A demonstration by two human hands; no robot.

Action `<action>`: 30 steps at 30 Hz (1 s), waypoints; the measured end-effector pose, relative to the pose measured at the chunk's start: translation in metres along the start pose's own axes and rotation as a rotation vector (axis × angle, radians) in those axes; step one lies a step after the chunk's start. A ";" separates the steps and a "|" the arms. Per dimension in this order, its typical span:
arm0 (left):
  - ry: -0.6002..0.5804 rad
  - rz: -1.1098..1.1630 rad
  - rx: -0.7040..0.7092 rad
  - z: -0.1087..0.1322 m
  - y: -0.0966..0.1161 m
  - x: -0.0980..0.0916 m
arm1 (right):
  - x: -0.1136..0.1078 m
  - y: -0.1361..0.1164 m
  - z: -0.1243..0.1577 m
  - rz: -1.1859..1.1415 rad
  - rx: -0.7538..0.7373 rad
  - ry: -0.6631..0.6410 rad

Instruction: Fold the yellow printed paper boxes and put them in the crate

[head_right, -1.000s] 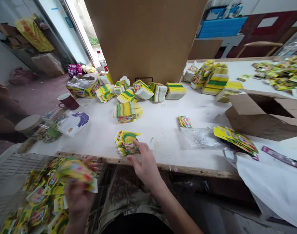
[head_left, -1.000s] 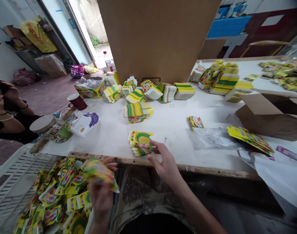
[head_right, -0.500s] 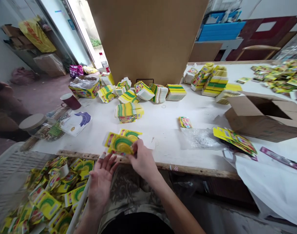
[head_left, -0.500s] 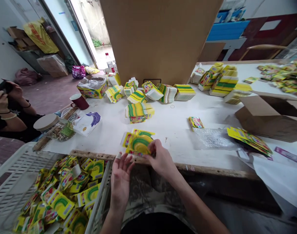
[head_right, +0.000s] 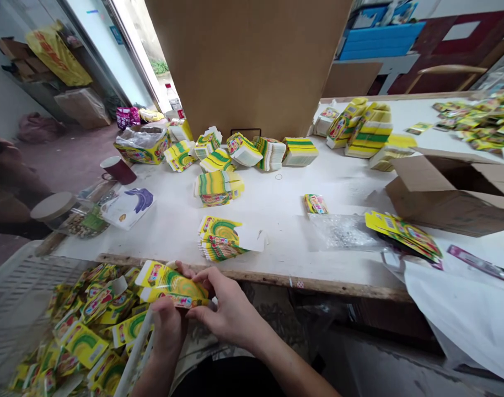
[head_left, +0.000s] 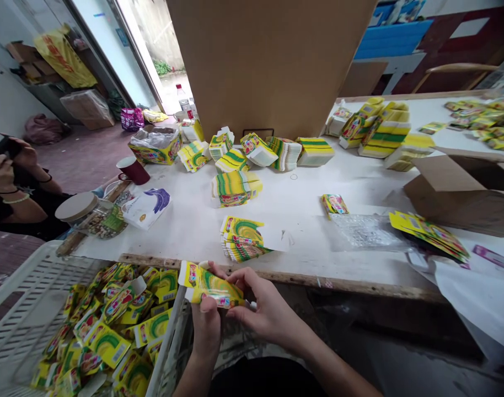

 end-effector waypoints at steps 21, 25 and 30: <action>-0.586 -0.448 0.070 -0.009 0.052 0.020 | -0.025 -0.066 0.025 0.759 -0.607 0.057; -0.564 -0.782 0.191 0.003 0.045 0.042 | -0.047 -0.059 0.026 0.517 -0.497 0.326; -0.475 -0.796 0.377 0.018 0.037 0.051 | -0.039 0.016 0.002 -0.399 0.056 0.190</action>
Point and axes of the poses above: each hand's wrist, its own z-axis away from the middle knuckle, its own x-axis out of the palm, y = z × x, the point moved 10 cm from there along -z, towards the middle knuckle, and after that the axes turned 4 degrees about -z, right-handed, at the moved point
